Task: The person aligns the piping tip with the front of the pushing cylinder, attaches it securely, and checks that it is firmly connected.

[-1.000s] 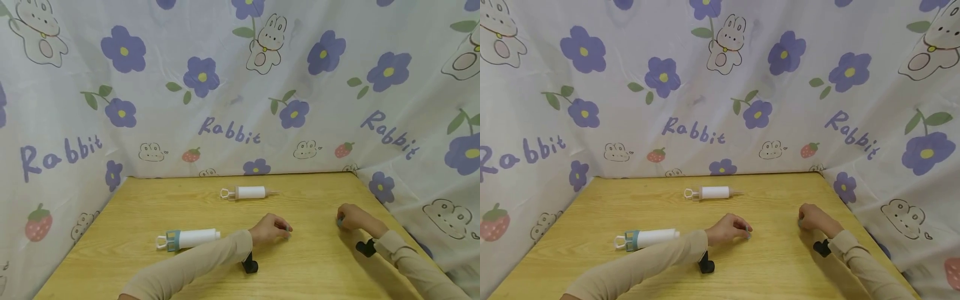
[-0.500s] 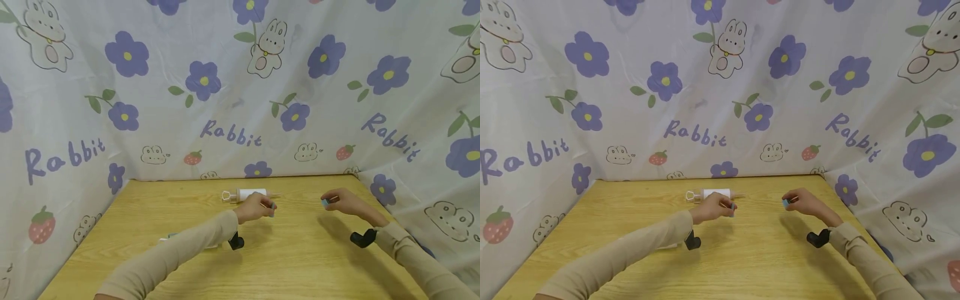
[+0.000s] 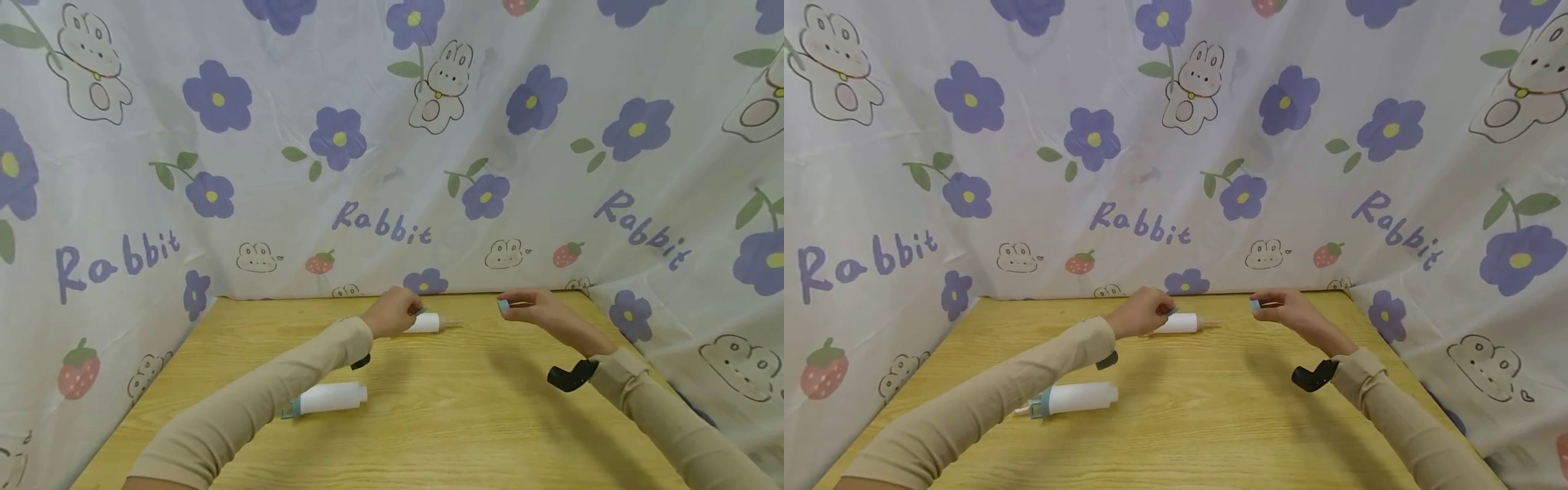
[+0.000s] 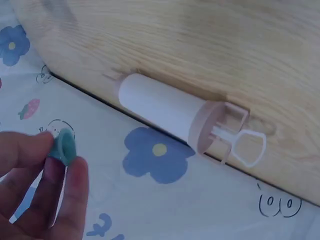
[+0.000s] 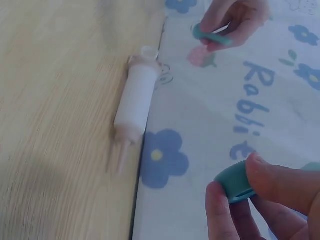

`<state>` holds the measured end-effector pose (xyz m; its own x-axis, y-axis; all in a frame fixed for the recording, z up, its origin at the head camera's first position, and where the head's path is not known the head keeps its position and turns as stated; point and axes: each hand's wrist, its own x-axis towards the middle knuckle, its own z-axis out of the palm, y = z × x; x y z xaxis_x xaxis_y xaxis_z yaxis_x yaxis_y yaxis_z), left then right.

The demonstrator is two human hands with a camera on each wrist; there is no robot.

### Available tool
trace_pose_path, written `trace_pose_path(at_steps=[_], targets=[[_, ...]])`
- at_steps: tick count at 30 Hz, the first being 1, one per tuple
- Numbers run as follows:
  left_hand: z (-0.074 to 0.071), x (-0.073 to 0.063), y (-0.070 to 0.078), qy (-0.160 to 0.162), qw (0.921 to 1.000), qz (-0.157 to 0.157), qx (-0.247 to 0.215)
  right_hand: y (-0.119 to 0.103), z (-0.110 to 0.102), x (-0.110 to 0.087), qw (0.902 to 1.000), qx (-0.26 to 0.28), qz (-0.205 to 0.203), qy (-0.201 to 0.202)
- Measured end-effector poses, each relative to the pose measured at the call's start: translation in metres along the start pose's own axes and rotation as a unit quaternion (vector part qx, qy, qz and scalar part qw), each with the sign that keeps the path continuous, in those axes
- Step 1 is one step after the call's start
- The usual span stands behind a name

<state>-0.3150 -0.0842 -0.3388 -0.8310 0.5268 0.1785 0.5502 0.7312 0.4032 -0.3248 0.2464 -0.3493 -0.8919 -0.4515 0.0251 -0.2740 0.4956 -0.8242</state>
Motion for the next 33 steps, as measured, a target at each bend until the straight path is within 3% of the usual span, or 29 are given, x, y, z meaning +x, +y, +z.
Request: trace_pose_path(at_steps=[5, 10, 12, 14, 17, 21, 27, 33], targets=[[-0.002, 0.0, 0.005, -0.01, 0.9939, 0.019, 0.108, -0.003, 0.011, 0.006, 0.9997, 0.021, -0.007, 0.011], [-0.006, -0.001, 0.01, 0.024, 0.9647, 0.073, 0.252, -0.001, 0.019, 0.01, 0.9983, 0.03, -0.02, 0.046], [-0.007, -0.001, 0.01, 0.037, 0.9551, 0.084, 0.281, -0.002, 0.022, 0.013, 0.9978, 0.041, -0.018, 0.05], [-0.009, -0.002, 0.01, 0.043, 0.9517, 0.086, 0.291, -0.004, 0.025, 0.016, 0.9975, 0.051, -0.021, 0.044], [-0.012, -0.002, 0.009, 0.036, 0.9529, 0.078, 0.291, -0.008, 0.031, 0.022, 0.9968, 0.069, -0.024, 0.033], [-0.015, -0.002, 0.009, 0.02, 0.9607, 0.061, 0.27, -0.013, 0.043, 0.032, 0.9951, 0.09, -0.034, 0.023], [-0.016, 0.001, 0.015, -0.01, 0.981, 0.047, 0.188, -0.021, 0.068, 0.04, 0.9923, 0.117, -0.037, 0.019], [-0.016, 0.006, 0.021, -0.02, 0.9904, 0.04, 0.131, -0.03, 0.089, 0.045, 0.9868, 0.152, -0.053, 0.015]])
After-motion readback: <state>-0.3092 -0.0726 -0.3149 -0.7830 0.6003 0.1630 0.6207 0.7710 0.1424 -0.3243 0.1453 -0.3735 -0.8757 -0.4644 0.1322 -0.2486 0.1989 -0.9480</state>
